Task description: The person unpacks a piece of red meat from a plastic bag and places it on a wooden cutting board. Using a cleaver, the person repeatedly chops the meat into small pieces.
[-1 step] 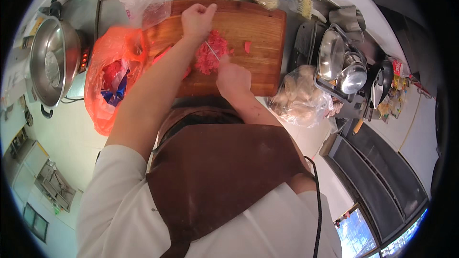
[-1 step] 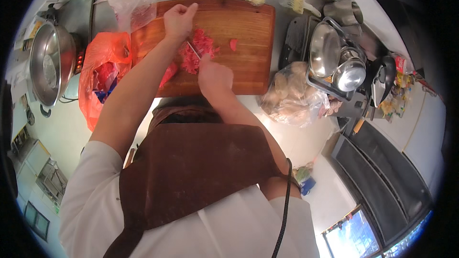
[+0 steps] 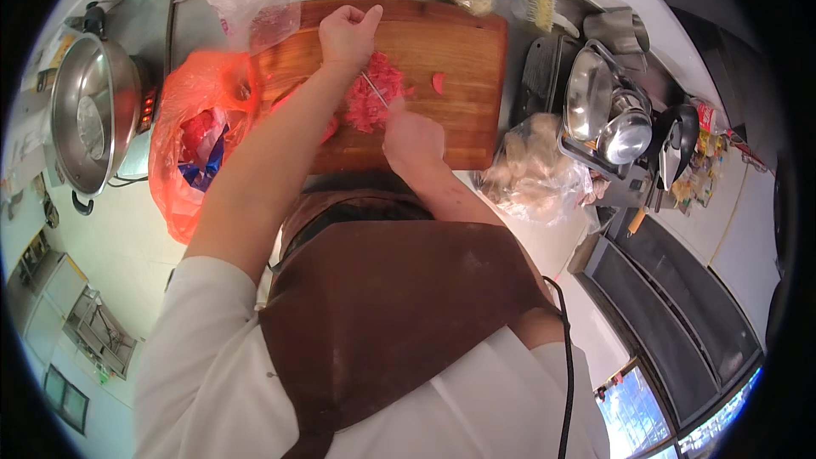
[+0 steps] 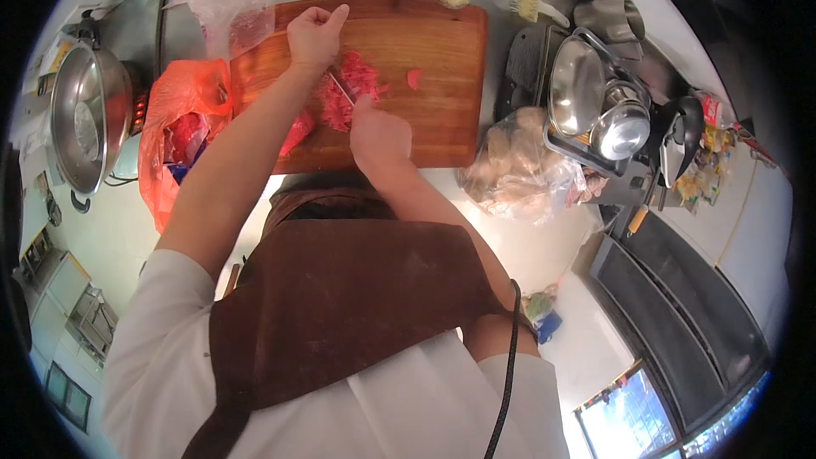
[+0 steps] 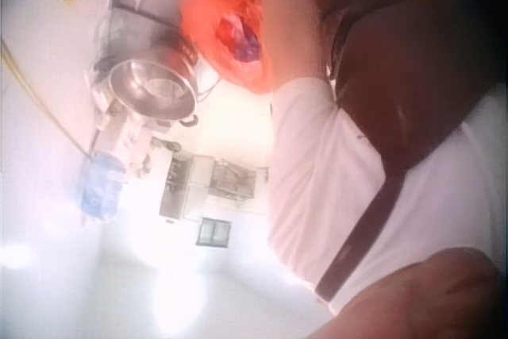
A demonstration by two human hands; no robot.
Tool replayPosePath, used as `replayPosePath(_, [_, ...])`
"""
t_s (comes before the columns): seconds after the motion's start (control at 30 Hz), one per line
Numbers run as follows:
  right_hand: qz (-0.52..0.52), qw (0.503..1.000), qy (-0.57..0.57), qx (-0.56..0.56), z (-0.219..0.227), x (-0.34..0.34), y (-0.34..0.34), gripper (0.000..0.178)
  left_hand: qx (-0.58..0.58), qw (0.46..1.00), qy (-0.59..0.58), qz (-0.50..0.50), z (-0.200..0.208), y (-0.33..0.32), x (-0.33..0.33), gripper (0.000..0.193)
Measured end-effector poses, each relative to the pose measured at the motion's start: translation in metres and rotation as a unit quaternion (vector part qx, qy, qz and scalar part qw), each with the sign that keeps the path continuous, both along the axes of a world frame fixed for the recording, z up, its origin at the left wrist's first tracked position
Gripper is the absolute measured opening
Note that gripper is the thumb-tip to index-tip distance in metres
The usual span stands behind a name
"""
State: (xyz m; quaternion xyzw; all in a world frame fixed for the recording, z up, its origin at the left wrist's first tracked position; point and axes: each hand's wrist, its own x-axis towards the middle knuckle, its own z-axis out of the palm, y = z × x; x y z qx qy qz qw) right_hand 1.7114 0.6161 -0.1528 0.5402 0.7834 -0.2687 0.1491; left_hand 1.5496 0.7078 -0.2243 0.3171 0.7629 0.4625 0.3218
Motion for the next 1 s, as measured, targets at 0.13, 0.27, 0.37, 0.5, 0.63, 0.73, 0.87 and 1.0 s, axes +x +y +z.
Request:
replayPosePath(0.13, [-0.013, 0.998, -0.030, -0.051, 0.001, -0.003, 0.008, 0.022, -0.019, 1.000, 0.001, 0.000, -0.002, 0.000, 0.002, 0.042])
replayPosePath(0.27, [-0.032, 0.997, -0.005, -0.065, -0.002, -0.009, 0.015, 0.022, -0.017, 0.999, 0.049, -0.002, 0.000, 0.009, -0.006, 0.041])
replayPosePath(0.37, [-0.007, 1.000, 0.016, -0.021, -0.009, -0.016, 0.019, 0.021, -0.014, 0.998, 0.061, -0.004, 0.002, 0.014, -0.013, 0.041])
replayPosePath(0.5, [-0.031, 0.999, 0.011, -0.025, -0.021, -0.015, 0.015, 0.020, -0.017, 0.995, 0.096, -0.039, 0.002, 0.014, -0.013, 0.040])
replayPosePath(0.63, [-0.023, 1.000, 0.016, -0.003, -0.037, -0.008, 0.015, 0.019, -0.008, 0.991, 0.128, -0.043, 0.002, 0.016, -0.004, 0.040])
replayPosePath(0.73, [-0.008, 1.000, 0.006, -0.002, -0.036, -0.005, 0.016, 0.019, -0.018, 0.994, 0.107, -0.030, 0.007, 0.017, -0.002, 0.040])
replayPosePath(0.87, [-0.011, 1.000, 0.004, 0.017, -0.014, 0.000, 0.004, 0.019, -0.023, 0.997, 0.072, -0.017, 0.017, 0.006, -0.004, 0.041])
replayPosePath(1.0, [0.008, 1.000, -0.002, 0.007, -0.003, -0.001, -0.013, 0.017, -0.027, 0.999, 0.024, 0.012, 0.014, -0.012, -0.005, 0.041])
